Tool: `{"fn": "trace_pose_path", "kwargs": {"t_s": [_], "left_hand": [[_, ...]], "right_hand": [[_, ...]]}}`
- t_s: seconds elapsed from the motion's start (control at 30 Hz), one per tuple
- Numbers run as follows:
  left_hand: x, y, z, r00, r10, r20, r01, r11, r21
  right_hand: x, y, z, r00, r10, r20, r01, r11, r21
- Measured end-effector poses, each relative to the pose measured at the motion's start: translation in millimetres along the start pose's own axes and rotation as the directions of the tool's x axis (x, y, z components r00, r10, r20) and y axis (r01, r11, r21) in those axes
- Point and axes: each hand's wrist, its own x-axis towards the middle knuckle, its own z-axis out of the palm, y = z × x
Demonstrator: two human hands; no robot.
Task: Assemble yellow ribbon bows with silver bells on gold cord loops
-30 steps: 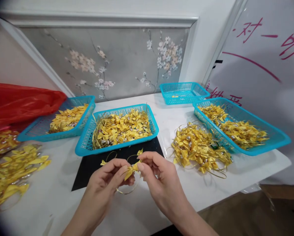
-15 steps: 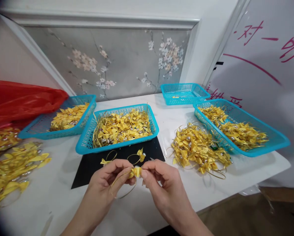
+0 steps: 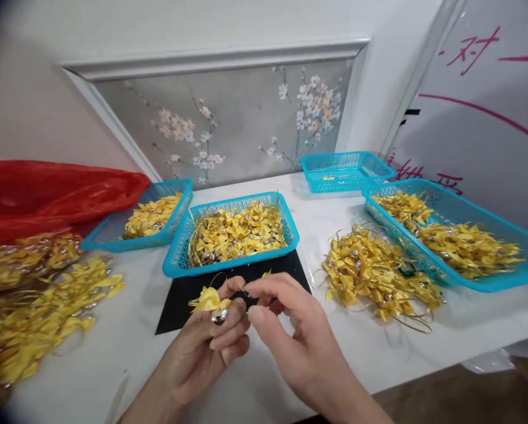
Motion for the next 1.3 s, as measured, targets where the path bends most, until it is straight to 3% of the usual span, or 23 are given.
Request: {"fn": "trace_pose_path", "kwargs": {"t_s": [0.1, 0.2, 0.47, 0.6, 0.67, 0.7, 0.77, 0.83, 0.93, 1.07, 1.17, 1.23, 1.3], "left_hand": [[-0.9, -2.6, -0.1, 0.998, 0.003, -0.063, -0.002, 1.0, 0.015], [-1.3, -4.2, 2.1, 0.989, 0.039, -0.14, -0.034, 0.999, 0.035], [-1.7, -2.8, 7.5, 0.993, -0.008, -0.122, 0.033, 0.978, 0.204], [-8.6, 0.1, 13.6, 0.99, 0.028, -0.136, 0.023, 0.933, 0.36], [-16.3, 0.5, 15.2, 0.958, 0.18, -0.224, -0.036, 0.849, 0.528], [-20.8, 0.3, 15.3, 0.916, 0.298, -0.267, -0.078, 0.788, 0.611], [-30.2, -0.6, 15.3, 0.789, 0.533, -0.305, -0.156, 0.655, 0.74], [-38.5, -2.9, 17.2, 0.711, 0.651, -0.267, -0.2, 0.551, 0.81], [-45.3, -9.1, 24.7, 0.732, 0.652, -0.197, -0.235, 0.513, 0.826], [-44.8, -16.9, 31.7, 0.746, 0.65, -0.142, -0.258, 0.48, 0.839], [-44.7, -18.5, 28.9, 0.745, 0.653, -0.138, -0.273, 0.487, 0.83], [-46.0, -19.3, 26.0, 0.737, 0.649, -0.19, -0.291, 0.557, 0.778], [-47.7, -20.5, 24.0, 0.737, 0.627, -0.251, -0.303, 0.639, 0.707]], "right_hand": [[6.6, -1.2, 7.7, 0.994, 0.042, 0.105, -0.042, 0.999, 0.001], [6.3, -0.7, 16.0, 0.998, 0.024, 0.065, -0.02, 0.998, -0.061], [6.6, 0.3, 15.6, 0.986, -0.082, 0.143, 0.105, 0.982, -0.158], [6.6, 3.6, 8.9, 0.983, -0.145, 0.113, 0.165, 0.965, -0.202], [4.9, 6.0, 5.8, 0.976, -0.2, 0.08, 0.215, 0.934, -0.285], [3.7, 7.0, 4.6, 0.97, -0.231, 0.071, 0.241, 0.91, -0.338], [1.3, 7.8, 2.9, 0.949, -0.305, 0.075, 0.304, 0.833, -0.462], [-1.1, 6.6, 2.3, 0.913, -0.393, 0.108, 0.381, 0.728, -0.57], [-5.2, 1.3, 3.5, 0.862, -0.481, 0.158, 0.458, 0.608, -0.649], [-12.4, -5.4, 6.6, 0.843, -0.498, 0.205, 0.487, 0.543, -0.684], [-17.6, -8.7, 5.1, 0.848, -0.494, 0.19, 0.497, 0.618, -0.609], [-19.7, -11.8, 1.0, 0.899, -0.42, 0.129, 0.425, 0.758, -0.494], [-20.3, -16.2, -4.0, 0.962, -0.265, 0.06, 0.269, 0.9, -0.343]]}}
